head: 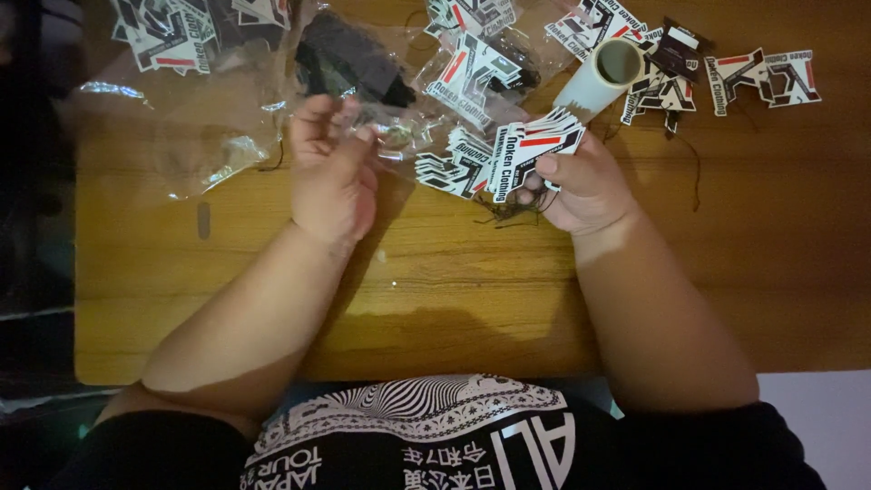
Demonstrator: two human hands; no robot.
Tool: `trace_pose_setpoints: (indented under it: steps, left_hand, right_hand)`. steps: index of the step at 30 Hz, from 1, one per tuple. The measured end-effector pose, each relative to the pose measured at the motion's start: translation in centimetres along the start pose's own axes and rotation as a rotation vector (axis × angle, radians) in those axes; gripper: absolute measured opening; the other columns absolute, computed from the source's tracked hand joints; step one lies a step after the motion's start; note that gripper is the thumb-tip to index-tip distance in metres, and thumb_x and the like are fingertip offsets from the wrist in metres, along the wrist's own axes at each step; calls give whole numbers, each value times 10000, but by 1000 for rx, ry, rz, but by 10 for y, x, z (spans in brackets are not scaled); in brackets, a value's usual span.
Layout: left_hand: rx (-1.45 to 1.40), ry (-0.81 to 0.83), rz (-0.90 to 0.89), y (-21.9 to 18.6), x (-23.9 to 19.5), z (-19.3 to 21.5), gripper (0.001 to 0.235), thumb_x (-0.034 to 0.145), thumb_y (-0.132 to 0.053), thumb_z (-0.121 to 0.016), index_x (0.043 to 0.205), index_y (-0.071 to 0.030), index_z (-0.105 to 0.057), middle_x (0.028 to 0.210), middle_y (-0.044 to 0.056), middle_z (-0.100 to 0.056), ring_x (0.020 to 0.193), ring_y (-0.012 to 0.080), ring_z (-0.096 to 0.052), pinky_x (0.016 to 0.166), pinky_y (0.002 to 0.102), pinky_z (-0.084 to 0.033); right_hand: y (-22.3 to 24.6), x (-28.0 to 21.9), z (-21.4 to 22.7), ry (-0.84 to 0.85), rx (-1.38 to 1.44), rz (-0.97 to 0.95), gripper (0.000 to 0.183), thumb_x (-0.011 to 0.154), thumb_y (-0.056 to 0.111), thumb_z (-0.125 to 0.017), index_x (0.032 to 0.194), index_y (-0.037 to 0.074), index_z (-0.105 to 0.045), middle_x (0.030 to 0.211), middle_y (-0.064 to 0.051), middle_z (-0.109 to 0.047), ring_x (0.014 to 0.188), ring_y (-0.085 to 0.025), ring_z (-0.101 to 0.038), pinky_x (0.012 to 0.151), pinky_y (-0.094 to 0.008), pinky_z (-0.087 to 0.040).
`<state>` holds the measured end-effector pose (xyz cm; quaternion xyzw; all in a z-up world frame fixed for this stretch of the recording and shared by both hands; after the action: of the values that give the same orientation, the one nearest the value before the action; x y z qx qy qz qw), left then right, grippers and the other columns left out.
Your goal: The person threads a string through multiple clothing tags labeled 'Noken Clothing', stacks them, and places the bundle into a clear plastic bag. The person handles tags and string by hand throughout the process.
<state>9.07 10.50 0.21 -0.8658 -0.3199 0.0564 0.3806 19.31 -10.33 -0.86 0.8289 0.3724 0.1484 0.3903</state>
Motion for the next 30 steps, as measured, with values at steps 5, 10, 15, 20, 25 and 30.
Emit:
trace_pose_setpoints:
  steps: [5,10,15,20,25,30]
  left_hand:
    - [-69,47,65,-16,-7,-22,468,797,74,-640,1133,-203,-468,1055,81,-580,950,217,-546,850,389,-425]
    - [-110,25,368,19,-12,-29,332,793,-80,-660,1062,-168,-486,974,28,-643,926,211,-610,911,375,-469]
    - [73,-28,291,25,-18,-13,80,868,-139,-584,947,-145,-593,845,11,-617,761,131,-612,692,258,-522]
    - [476,214,-434,-54,-15,-23,137,838,-23,-626,884,-30,-497,933,175,-556,823,221,-559,735,305,-462]
    - [999,509,-832,-95,-43,-82,179,792,-63,-708,730,-89,-543,809,110,-519,674,262,-486,600,354,-397]
    - [1264,759,-966,-55,-69,-118,122,868,-255,-598,835,-145,-637,848,33,-580,748,225,-536,664,355,-440]
  right_hand:
    - [15,-6,-36,195,-77,-26,328,780,276,-755,955,44,-603,652,-21,-569,596,-93,-570,517,-192,-526]
    - [14,-5,-38,195,57,35,272,754,193,-741,950,55,-612,667,-62,-601,587,-132,-610,532,-265,-572]
    - [0,-1,-23,160,99,28,402,641,97,-757,996,-9,-599,640,-141,-620,526,-187,-625,505,-361,-596]
    - [21,1,-44,176,-15,81,545,671,103,-711,1145,-60,-498,698,-139,-610,556,-145,-614,516,-293,-597]
    - [28,-4,-13,-30,-165,210,390,749,140,-693,1082,7,-541,744,-89,-611,553,-135,-584,493,-264,-580]
    - [38,-5,-5,-121,-282,297,335,740,129,-715,1010,44,-536,749,-109,-595,561,-155,-576,486,-296,-565]
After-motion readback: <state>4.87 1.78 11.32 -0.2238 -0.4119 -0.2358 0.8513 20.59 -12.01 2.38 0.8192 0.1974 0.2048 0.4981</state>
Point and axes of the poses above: each hand's wrist, its own x-axis towards the middle knuckle, its own z-axis out of the back of the hand, y = z × x, the point moved 10 cm from there along x, towards the middle knuckle
